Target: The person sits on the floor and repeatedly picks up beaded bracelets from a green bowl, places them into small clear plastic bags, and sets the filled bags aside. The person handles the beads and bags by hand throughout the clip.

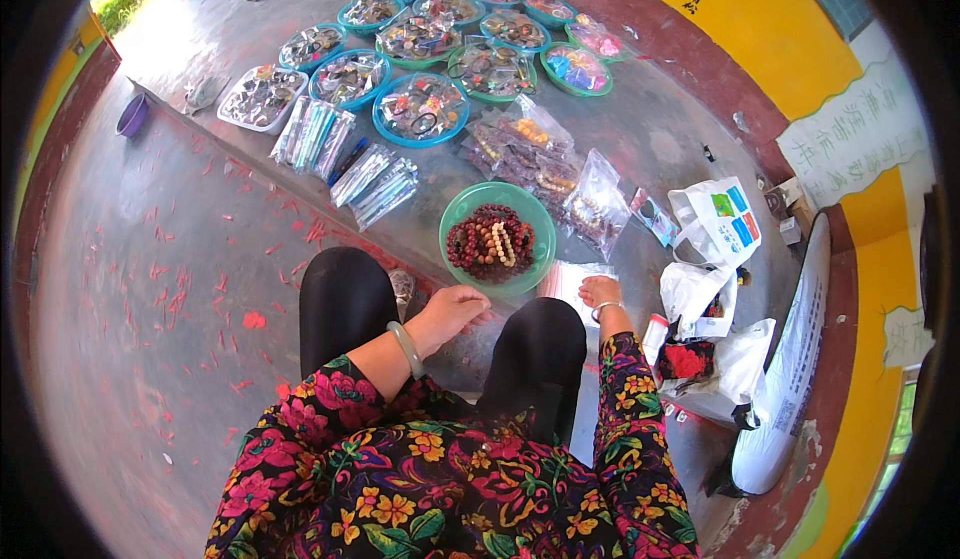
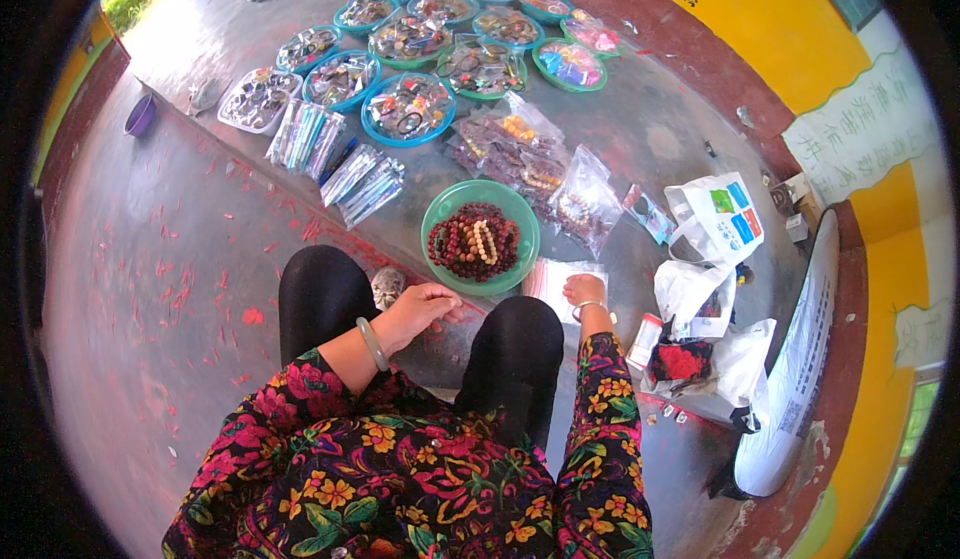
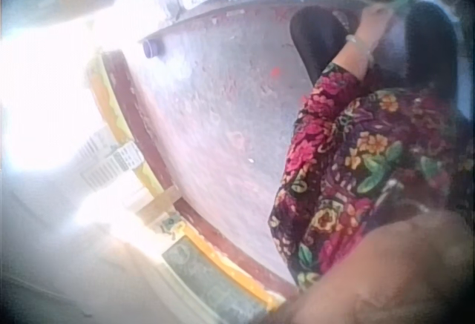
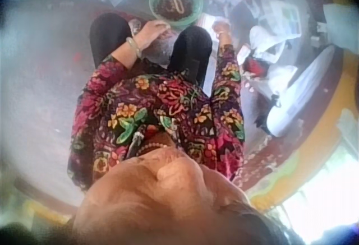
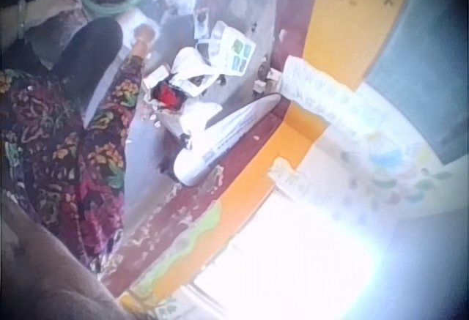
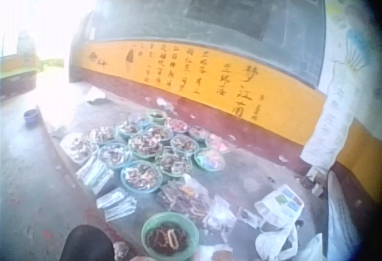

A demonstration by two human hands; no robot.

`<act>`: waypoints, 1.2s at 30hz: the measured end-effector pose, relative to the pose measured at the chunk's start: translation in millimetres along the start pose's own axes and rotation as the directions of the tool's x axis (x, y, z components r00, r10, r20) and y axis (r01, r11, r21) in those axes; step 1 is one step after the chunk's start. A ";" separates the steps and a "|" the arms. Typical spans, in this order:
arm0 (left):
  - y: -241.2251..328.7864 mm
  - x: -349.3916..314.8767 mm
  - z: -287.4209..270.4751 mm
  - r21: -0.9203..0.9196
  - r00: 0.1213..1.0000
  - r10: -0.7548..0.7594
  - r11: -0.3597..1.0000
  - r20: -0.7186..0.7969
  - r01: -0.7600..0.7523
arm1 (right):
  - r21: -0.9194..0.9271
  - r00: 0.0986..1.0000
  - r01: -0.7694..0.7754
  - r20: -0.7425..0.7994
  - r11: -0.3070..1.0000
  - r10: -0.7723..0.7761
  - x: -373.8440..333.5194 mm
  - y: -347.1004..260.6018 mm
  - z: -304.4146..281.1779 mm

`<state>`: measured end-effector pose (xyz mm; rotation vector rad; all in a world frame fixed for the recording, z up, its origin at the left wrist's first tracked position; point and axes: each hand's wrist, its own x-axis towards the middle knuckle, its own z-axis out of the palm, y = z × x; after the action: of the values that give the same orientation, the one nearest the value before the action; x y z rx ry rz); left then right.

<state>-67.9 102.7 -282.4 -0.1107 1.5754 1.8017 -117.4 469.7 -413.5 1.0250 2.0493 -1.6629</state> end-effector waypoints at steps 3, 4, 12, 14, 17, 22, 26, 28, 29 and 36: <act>0.7 -2.7 -1.2 0.066 1.000 -0.008 0.998 -0.022 0.010 | -0.287 0.980 0.132 -0.108 0.949 -0.169 -0.4 17.4 11.8; -0.2 -3.0 -3.0 0.072 0.999 -0.006 0.997 -0.032 0.008 | -0.349 0.978 0.138 -0.102 0.927 -0.184 -0.1 13.3 16.4; 1.1 -5.2 -0.6 0.123 0.998 0.058 0.991 -0.017 -0.055 | -0.197 0.946 0.119 -0.274 0.973 -0.171 27.5 -40.1 19.5; 3.5 -4.5 0.3 0.152 0.998 0.054 0.987 -0.014 -0.051 | -0.192 0.941 0.135 -0.283 0.972 -0.187 41.2 -54.6 12.6; 6.7 -1.4 2.5 0.131 1.000 0.027 0.991 -0.009 -0.025 | -0.146 0.927 0.167 -0.313 0.975 -0.205 65.4 -70.4 8.7; 15.6 0.4 3.7 0.144 0.999 -0.039 0.989 -0.005 0.040 | -0.096 0.920 0.123 -0.362 0.988 -0.150 100.2 -91.0 6.0; 8.2 6.5 0.9 0.125 0.998 -0.060 0.990 0.003 0.059 | 0.057 0.961 0.079 -0.268 0.995 -0.061 120.3 -101.0 3.5; 17.2 3.6 2.9 0.123 0.998 -0.070 0.990 0.008 0.068 | 0.152 0.975 0.057 -0.223 0.987 -0.022 124.1 -106.0 5.9; 18.1 5.1 3.4 0.122 0.997 -0.070 0.990 0.016 0.067 | 0.131 0.977 0.033 -0.212 0.991 -0.005 130.0 -105.2 2.6; 21.8 9.6 7.9 0.107 0.995 -0.100 0.989 0.014 0.098 | 0.140 0.933 -0.044 -0.349 0.989 0.091 158.2 -97.9 -14.6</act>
<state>-84.2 114.4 -267.3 -0.1193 1.6200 1.6349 -292.3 529.1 -439.6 1.5210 2.1079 -1.6939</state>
